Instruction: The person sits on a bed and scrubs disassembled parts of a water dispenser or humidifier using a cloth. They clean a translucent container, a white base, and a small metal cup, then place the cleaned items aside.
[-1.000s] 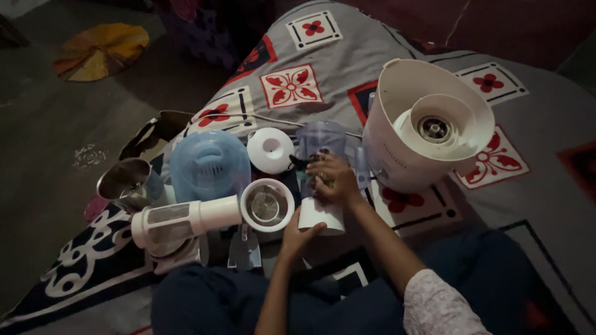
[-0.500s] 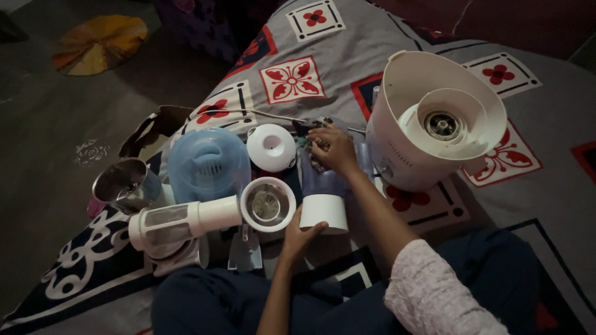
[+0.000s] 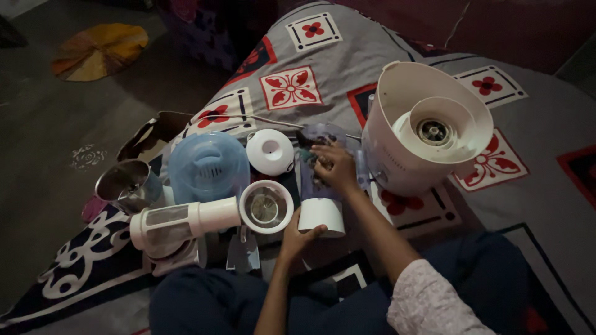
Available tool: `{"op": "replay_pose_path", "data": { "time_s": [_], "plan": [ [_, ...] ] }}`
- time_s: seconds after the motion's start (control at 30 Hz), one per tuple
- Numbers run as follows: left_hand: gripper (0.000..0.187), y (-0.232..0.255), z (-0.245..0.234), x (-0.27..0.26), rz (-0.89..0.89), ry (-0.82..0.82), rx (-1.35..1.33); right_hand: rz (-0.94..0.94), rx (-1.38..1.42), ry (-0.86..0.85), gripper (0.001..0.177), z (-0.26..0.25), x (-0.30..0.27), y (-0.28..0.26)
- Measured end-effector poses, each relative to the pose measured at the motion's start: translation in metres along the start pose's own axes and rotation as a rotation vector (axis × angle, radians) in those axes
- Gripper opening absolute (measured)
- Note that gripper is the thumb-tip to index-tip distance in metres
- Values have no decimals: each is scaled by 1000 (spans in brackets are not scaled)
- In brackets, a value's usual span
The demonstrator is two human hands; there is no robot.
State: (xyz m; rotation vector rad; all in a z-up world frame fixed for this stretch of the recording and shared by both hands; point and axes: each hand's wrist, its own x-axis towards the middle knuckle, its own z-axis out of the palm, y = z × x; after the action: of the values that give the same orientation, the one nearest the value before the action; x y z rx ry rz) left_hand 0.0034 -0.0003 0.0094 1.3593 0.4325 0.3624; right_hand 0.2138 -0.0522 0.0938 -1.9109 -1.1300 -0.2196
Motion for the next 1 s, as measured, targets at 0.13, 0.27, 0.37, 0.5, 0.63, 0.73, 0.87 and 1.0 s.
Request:
{"op": "replay_pose_path", "data": {
  "time_s": [0.13, 0.27, 0.37, 0.5, 0.63, 0.73, 0.87, 1.0],
  "plan": [
    [91, -12, -4, 5, 33, 5, 60, -66, -24, 19, 31, -2, -25, -9],
    [84, -17, -4, 5, 69, -83, -100, 73, 96, -52, 35, -10, -60, -25],
    [83, -17, -7, 5, 109, -42, 25, 42, 81, -60, 35, -17, -74, -38],
    [82, -10, -4, -1, 61, -17, -56, -163, 39, -182, 33, -25, -72, -57],
    [82, 10, 1, -7, 28, -10, -76, -150, 141, -260, 39, -31, -70, -82],
    [83, 21, 2, -11, 65, 47, 144, -166, 137, -277, 31, -33, -60, -82],
    [94, 36, 5, -12, 61, 64, 243, -285, 55, -248, 17, -27, -47, -66],
    [90, 43, 5, -18, -13, 38, 185, -263, 54, -237, 13, -20, -34, -56]
  ]
}}
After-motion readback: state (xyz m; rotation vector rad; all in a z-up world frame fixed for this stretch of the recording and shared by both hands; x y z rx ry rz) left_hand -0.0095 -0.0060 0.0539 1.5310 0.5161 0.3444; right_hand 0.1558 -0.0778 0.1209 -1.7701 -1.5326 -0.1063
